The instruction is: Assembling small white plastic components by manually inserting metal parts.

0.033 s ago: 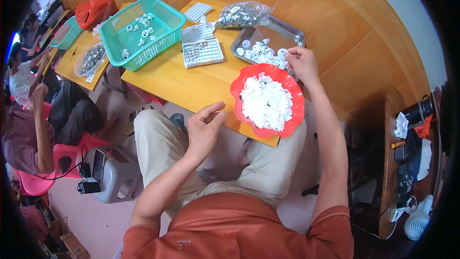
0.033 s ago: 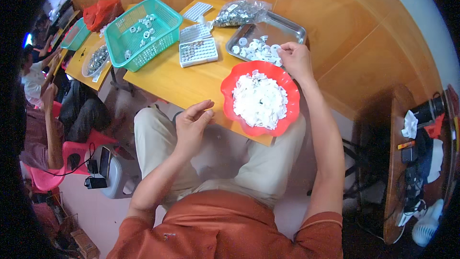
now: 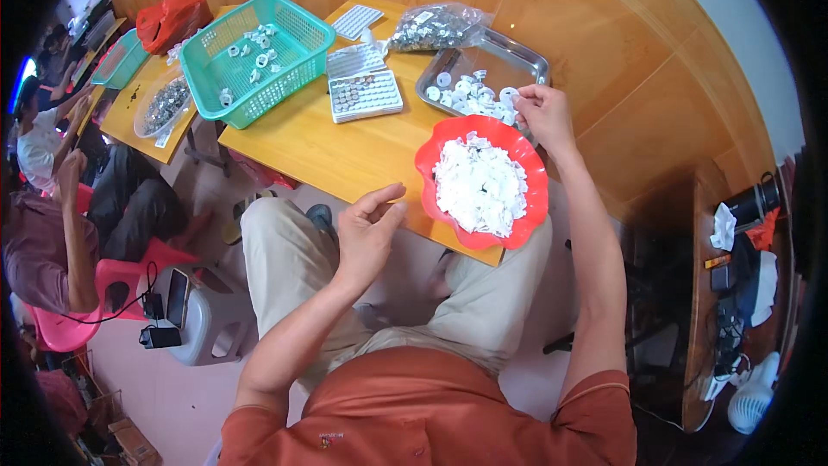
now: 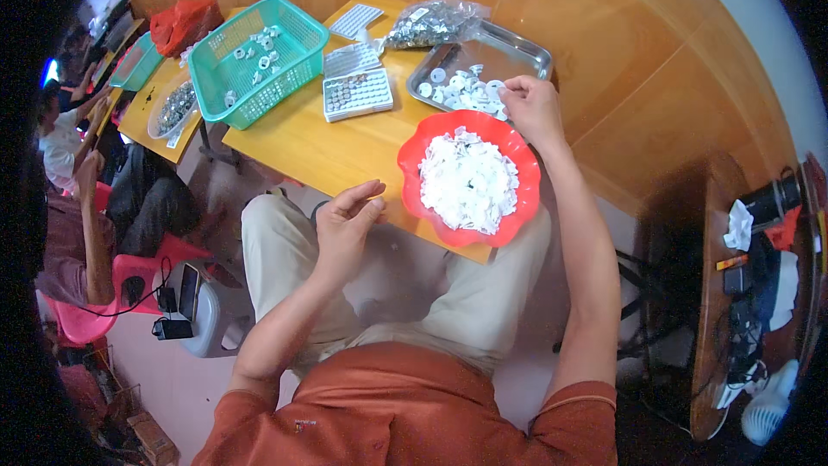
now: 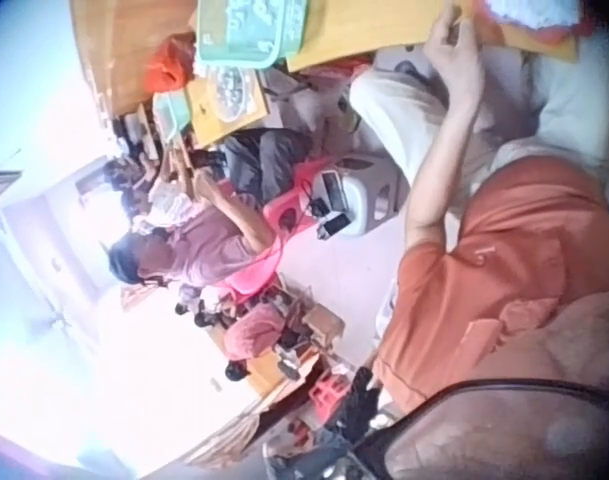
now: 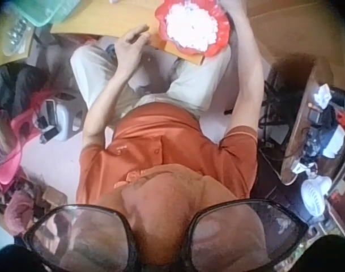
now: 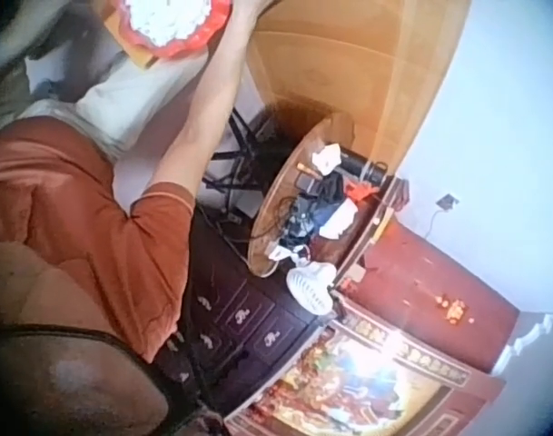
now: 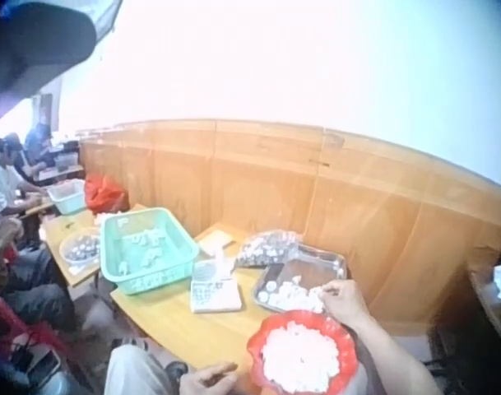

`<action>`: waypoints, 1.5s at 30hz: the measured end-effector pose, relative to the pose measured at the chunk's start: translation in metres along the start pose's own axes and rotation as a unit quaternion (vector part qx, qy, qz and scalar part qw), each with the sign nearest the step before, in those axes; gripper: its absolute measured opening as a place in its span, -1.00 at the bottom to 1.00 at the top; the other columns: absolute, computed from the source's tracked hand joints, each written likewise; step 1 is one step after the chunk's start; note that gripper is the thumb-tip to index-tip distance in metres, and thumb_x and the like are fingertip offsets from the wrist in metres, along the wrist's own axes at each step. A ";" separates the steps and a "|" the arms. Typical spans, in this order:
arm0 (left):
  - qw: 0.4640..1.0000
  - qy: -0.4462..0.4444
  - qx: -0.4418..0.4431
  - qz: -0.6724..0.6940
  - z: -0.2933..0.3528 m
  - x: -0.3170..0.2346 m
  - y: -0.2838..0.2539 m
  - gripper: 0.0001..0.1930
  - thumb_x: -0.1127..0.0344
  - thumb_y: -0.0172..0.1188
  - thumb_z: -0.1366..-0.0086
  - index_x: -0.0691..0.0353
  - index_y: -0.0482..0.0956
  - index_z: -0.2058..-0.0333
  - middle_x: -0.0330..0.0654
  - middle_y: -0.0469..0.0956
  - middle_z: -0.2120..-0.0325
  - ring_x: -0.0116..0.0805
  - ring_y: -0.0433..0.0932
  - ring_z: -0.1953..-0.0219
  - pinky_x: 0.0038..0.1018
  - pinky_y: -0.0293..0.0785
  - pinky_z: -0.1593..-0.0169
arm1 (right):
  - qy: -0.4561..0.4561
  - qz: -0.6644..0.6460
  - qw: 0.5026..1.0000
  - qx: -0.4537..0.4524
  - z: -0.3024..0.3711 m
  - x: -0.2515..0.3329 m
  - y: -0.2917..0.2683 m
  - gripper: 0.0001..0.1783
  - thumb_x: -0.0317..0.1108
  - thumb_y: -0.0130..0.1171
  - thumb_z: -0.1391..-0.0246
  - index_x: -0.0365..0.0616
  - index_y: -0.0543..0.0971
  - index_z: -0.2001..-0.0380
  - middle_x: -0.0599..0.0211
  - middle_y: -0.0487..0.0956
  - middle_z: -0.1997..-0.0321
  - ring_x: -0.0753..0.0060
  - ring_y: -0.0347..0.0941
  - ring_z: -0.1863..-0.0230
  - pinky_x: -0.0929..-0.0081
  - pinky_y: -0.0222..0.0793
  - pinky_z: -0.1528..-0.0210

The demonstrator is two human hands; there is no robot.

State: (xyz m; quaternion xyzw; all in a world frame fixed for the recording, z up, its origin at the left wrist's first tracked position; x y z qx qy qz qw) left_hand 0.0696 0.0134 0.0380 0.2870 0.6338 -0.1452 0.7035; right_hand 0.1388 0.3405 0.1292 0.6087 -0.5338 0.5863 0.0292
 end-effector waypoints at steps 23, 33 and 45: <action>0.997 0.060 0.042 -0.030 0.000 -0.054 0.042 -0.82 0.48 0.23 -0.24 0.44 0.61 0.20 -0.18 0.64 0.41 -0.55 0.59 0.40 -0.63 0.52 0.30 | -0.048 -0.239 0.953 0.178 0.141 0.112 0.057 -0.89 -0.56 0.18 -0.10 -0.36 0.59 0.29 0.31 0.63 0.40 0.66 0.54 0.40 0.67 0.46 0.36; 0.995 0.080 0.041 -0.030 -0.003 -0.047 0.043 -0.80 0.48 0.22 -0.21 0.44 0.61 0.19 -0.16 0.63 0.36 -0.53 0.60 0.37 -0.62 0.52 0.28 | -0.046 -0.196 0.967 0.158 0.143 0.112 0.055 -0.88 -0.52 0.22 -0.06 -0.33 0.61 0.31 0.21 0.66 0.44 0.60 0.58 0.44 0.60 0.46 0.43; 0.999 0.030 0.011 -0.030 -0.032 -0.015 0.007 -0.72 0.46 0.19 -0.25 0.40 0.56 0.06 -0.11 0.57 0.14 -0.53 0.59 0.35 -0.60 0.52 0.26 | -0.059 0.125 0.989 -0.054 0.014 0.018 0.002 -0.86 -0.44 0.25 -0.01 -0.29 0.62 0.36 0.22 0.63 0.51 0.52 0.54 0.47 0.52 0.42 0.38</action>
Point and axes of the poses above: each hand's wrist, its own z-axis away from the middle knuckle, its own y-axis out of the palm, x = y × z, the point moved 8 cm from there along -z, towards the middle knuckle
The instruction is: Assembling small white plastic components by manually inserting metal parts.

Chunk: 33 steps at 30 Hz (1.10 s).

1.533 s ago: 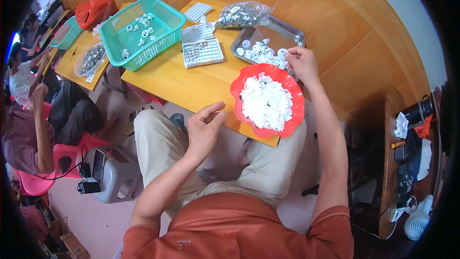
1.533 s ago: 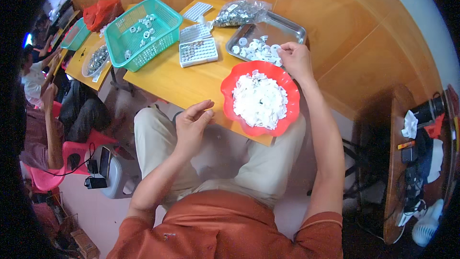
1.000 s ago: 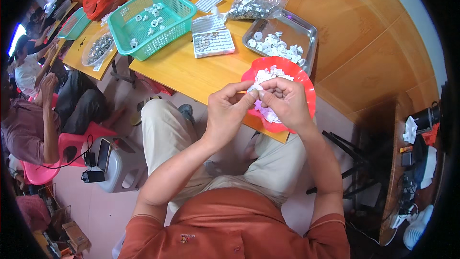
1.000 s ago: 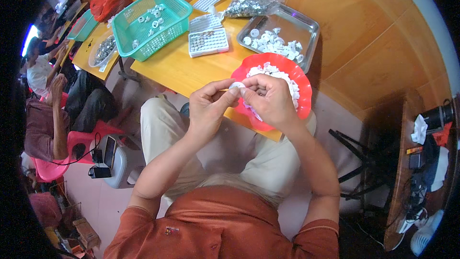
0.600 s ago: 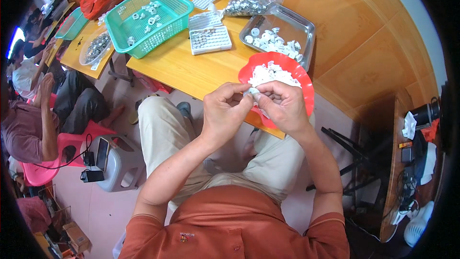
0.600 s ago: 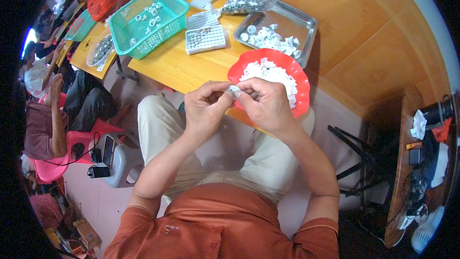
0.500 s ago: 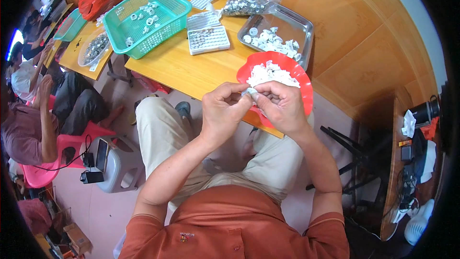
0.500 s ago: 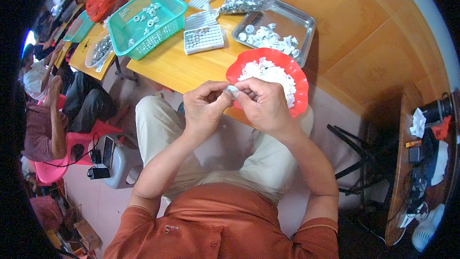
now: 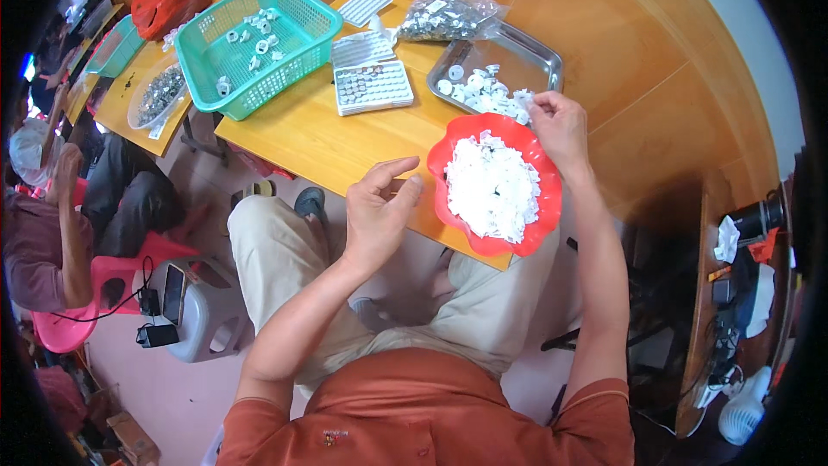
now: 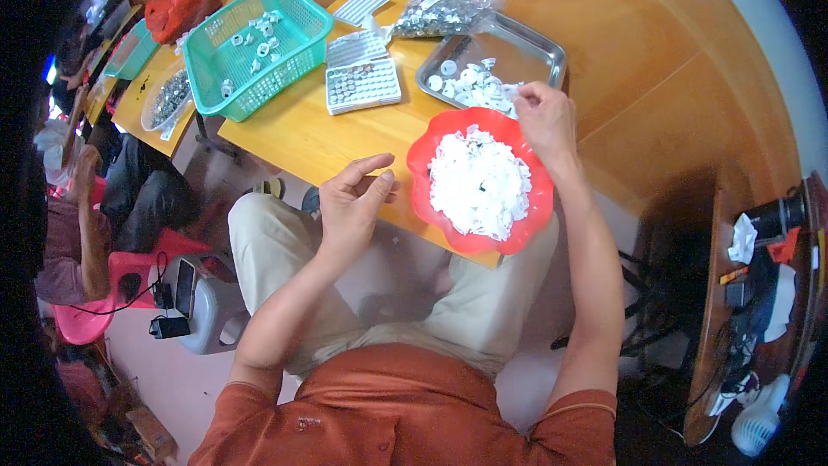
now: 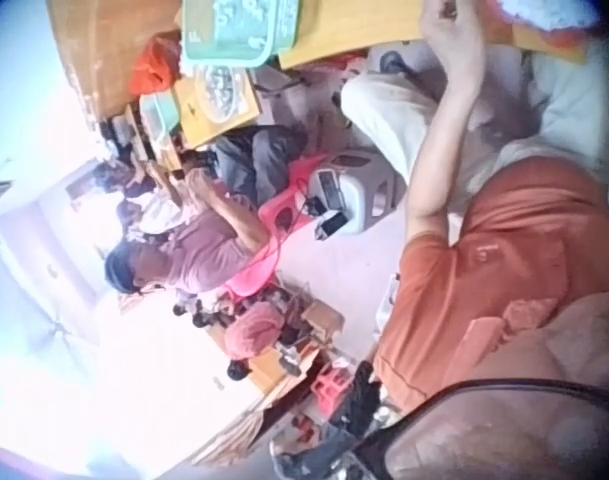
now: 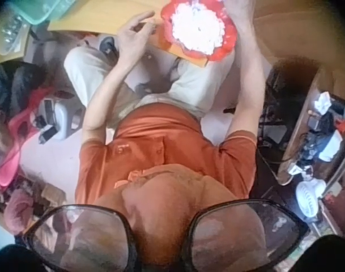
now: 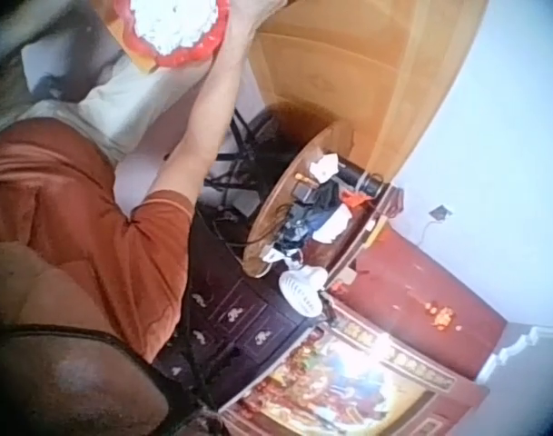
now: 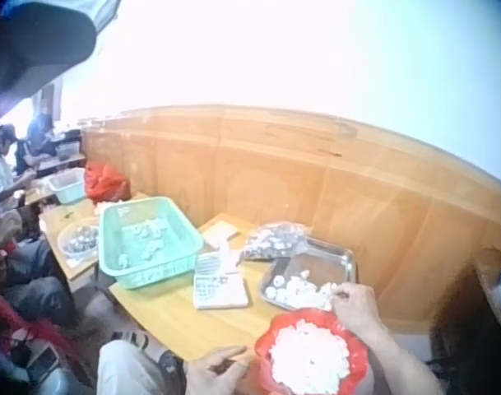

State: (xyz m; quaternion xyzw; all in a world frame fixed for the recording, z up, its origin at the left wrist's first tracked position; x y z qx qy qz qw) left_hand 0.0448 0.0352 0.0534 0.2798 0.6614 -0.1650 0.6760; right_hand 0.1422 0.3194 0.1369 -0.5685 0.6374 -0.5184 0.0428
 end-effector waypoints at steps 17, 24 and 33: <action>0.999 -0.005 -0.046 0.011 -0.073 0.022 -0.067 -0.73 0.38 0.17 -0.26 0.43 0.59 0.13 -0.19 0.63 0.46 -0.56 0.57 0.45 -0.62 0.50 0.32 | -0.035 -0.061 0.985 0.158 -0.054 0.072 0.102 -0.81 -0.35 0.26 0.05 -0.24 0.66 0.37 0.23 0.67 0.42 0.42 0.59 0.39 0.50 0.46 0.29; 0.992 0.003 -0.122 0.031 -0.098 0.035 -0.111 -0.77 0.37 0.22 -0.23 0.39 0.63 0.19 -0.24 0.62 0.51 -0.61 0.53 0.48 -0.63 0.45 0.37 | -0.124 -0.108 0.957 0.239 -0.073 0.165 0.173 -0.84 -0.38 0.27 -0.02 -0.26 0.65 0.36 0.41 0.61 0.51 0.68 0.45 0.54 0.64 0.35 0.51; 0.982 0.031 -0.166 0.085 -0.112 0.027 -0.140 -0.82 0.42 0.24 -0.22 0.37 0.65 0.23 -0.26 0.62 0.50 -0.63 0.48 0.50 -0.63 0.41 0.39 | -0.293 -0.076 0.929 0.215 -0.109 0.280 0.261 -0.79 -0.33 0.28 0.04 -0.24 0.65 0.35 0.26 0.65 0.46 0.47 0.53 0.47 0.52 0.42 0.38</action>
Point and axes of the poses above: each hand's wrist, its own z-axis away from the middle knuckle, its own y-axis out of the palm, x = y × z, the point moved 8 cm from there along -z, towards the middle knuckle
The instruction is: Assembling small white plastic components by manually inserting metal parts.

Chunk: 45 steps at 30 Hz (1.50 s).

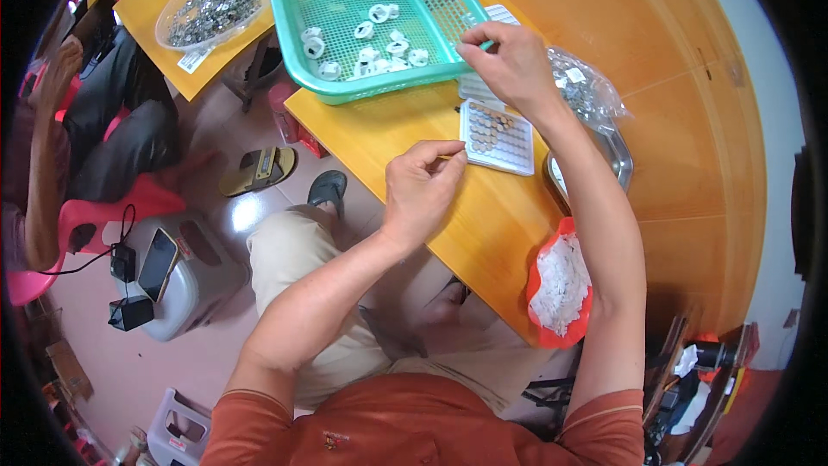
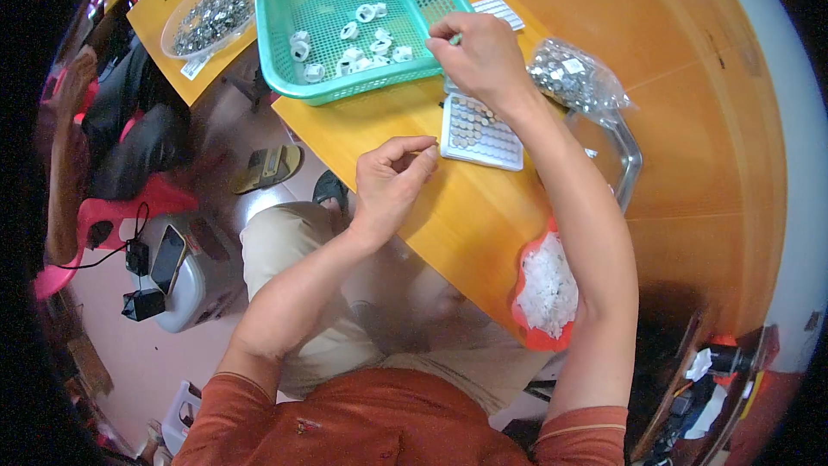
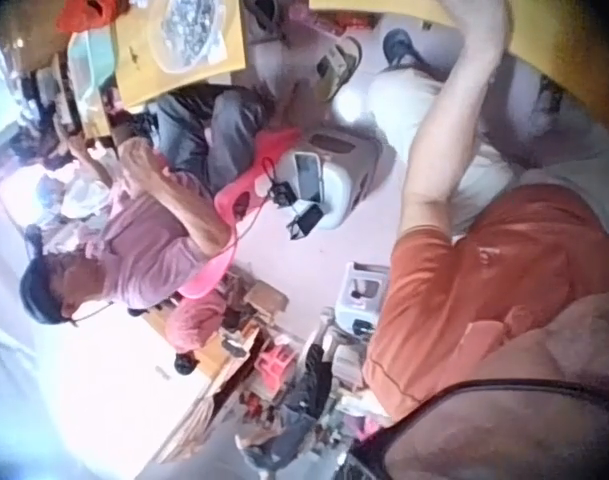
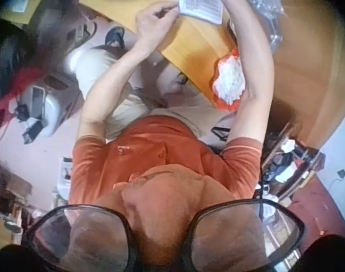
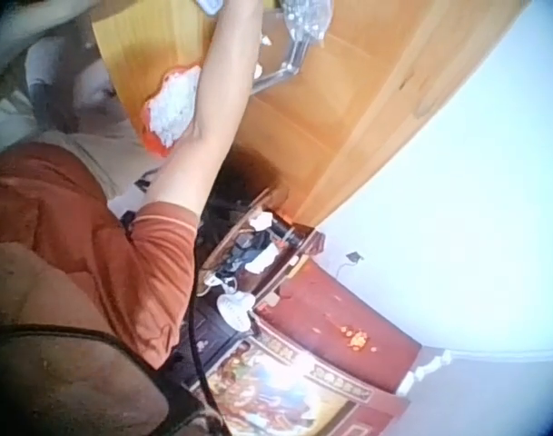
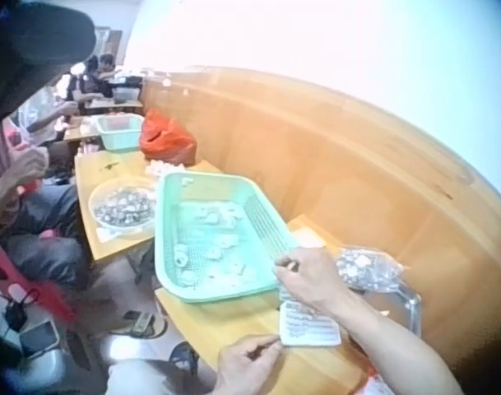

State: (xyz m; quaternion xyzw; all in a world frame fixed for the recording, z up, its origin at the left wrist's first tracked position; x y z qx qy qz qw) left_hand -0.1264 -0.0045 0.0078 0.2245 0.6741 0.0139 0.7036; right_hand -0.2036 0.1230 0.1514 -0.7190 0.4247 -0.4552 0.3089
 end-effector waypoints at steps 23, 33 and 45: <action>0.997 -0.033 0.014 0.063 -0.008 0.002 0.000 -0.80 0.41 0.23 -0.22 0.39 0.64 0.23 -0.18 0.64 0.52 -0.59 0.56 0.50 -0.62 0.45 0.40 | 0.077 -0.040 0.975 0.205 -0.062 -0.032 0.099 -0.85 -0.43 0.30 0.10 -0.29 0.64 0.43 0.28 0.62 0.49 0.52 0.54 0.47 0.53 0.49 0.39; 0.975 -0.023 0.011 0.223 -0.004 -0.032 -0.002 -0.59 0.35 0.23 -0.29 0.47 0.43 -0.04 -0.13 0.57 0.24 -0.44 0.58 0.30 -0.56 0.56 0.25 | 0.198 -0.327 0.921 0.078 0.047 0.017 -0.013 -0.82 -0.54 0.30 0.04 -0.31 0.55 0.32 0.31 0.59 0.40 0.58 0.54 0.41 0.60 0.54 0.32; 0.958 -0.122 0.198 0.168 0.051 -0.010 0.049 -0.75 0.37 0.24 -0.28 0.38 0.58 0.11 -0.16 0.63 0.31 -0.51 0.60 0.33 -0.59 0.58 0.20 | 0.249 -0.319 0.912 0.069 0.185 0.017 -0.040 -0.88 -0.53 0.24 -0.05 -0.32 0.58 0.31 0.41 0.60 0.41 0.71 0.49 0.42 0.72 0.45 0.34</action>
Point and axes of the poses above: each hand's wrist, its own z-axis away from the middle knuckle, its own y-axis out of the palm, x = y × z, the point moved 8 cm from there along -z, towards the middle knuckle
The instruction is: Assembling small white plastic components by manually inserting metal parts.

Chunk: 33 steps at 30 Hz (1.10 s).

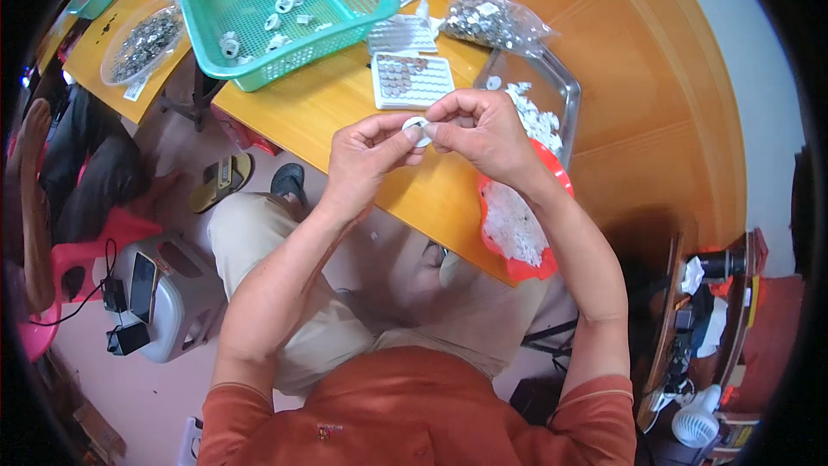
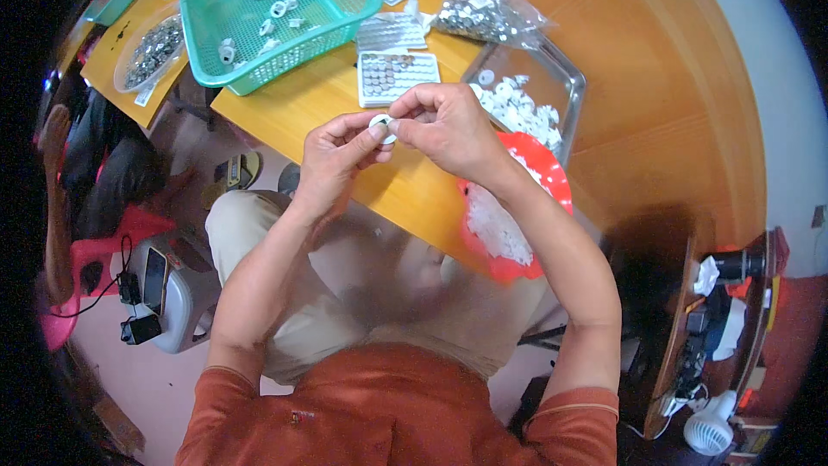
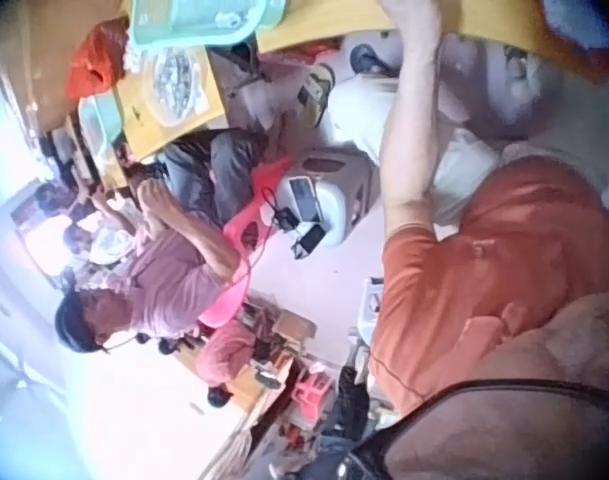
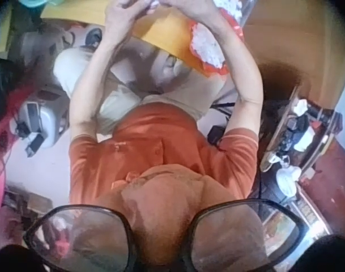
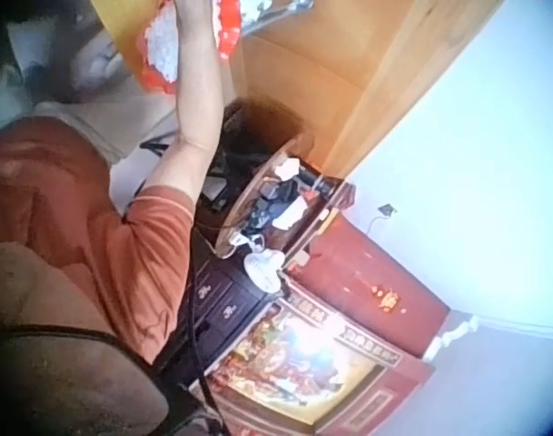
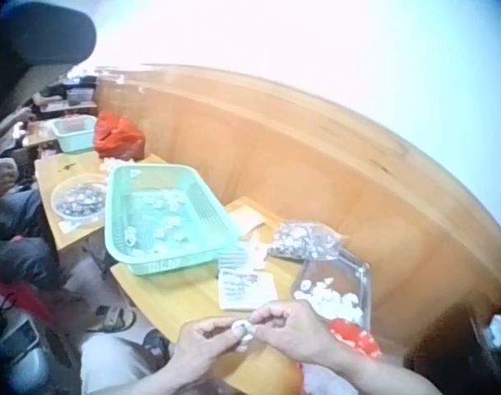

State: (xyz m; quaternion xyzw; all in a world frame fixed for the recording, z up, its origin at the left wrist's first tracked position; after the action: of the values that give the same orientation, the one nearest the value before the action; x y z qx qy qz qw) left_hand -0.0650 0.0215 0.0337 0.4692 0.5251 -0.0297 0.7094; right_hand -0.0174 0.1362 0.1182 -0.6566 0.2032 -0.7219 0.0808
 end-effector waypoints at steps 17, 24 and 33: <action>0.996 -0.064 0.011 -0.058 0.016 0.035 0.011 -0.75 0.42 0.25 -0.25 0.38 0.57 0.11 -0.14 0.63 0.30 -0.48 0.59 0.35 -0.58 0.57 0.23 | 0.123 0.286 0.945 -0.097 0.126 -0.054 -0.108 -0.83 -0.48 0.27 0.01 -0.30 0.63 0.31 0.39 0.61 0.48 0.64 0.43 0.46 0.55 0.39 0.37; 0.992 -0.072 0.018 -0.101 0.020 0.049 0.013 -0.77 0.44 0.26 -0.24 0.39 0.60 0.14 -0.19 0.64 0.39 -0.55 0.56 0.43 -0.65 0.52 0.29 | 0.081 0.361 0.928 -0.037 0.134 -0.070 -0.089 -0.74 -0.40 0.30 0.03 -0.25 0.62 0.22 0.17 0.61 0.27 0.36 0.47 0.31 0.45 0.40 0.24; 0.990 -0.089 0.026 -0.106 0.025 0.061 0.019 -0.78 0.45 0.26 -0.24 0.39 0.61 0.16 -0.19 0.64 0.42 -0.56 0.56 0.44 -0.65 0.50 0.31 | -0.009 0.394 0.918 -0.044 0.131 -0.064 -0.055 -0.77 -0.35 0.24 0.00 -0.24 0.63 0.27 0.16 0.57 0.25 0.11 0.52 0.19 0.29 0.40 0.19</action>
State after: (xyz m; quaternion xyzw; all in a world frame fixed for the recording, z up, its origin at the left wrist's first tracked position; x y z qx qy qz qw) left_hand -0.0103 0.0422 -0.0012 0.4248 0.5058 -0.1599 0.7336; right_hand 0.1273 0.1861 0.0891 -0.5326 0.4762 -0.6158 0.3322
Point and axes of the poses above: each hand's wrist, its own z-axis away from the middle knuckle, its own y-axis out of the palm, x = y × z, the point moved 8 cm from there along -z, towards the middle knuckle
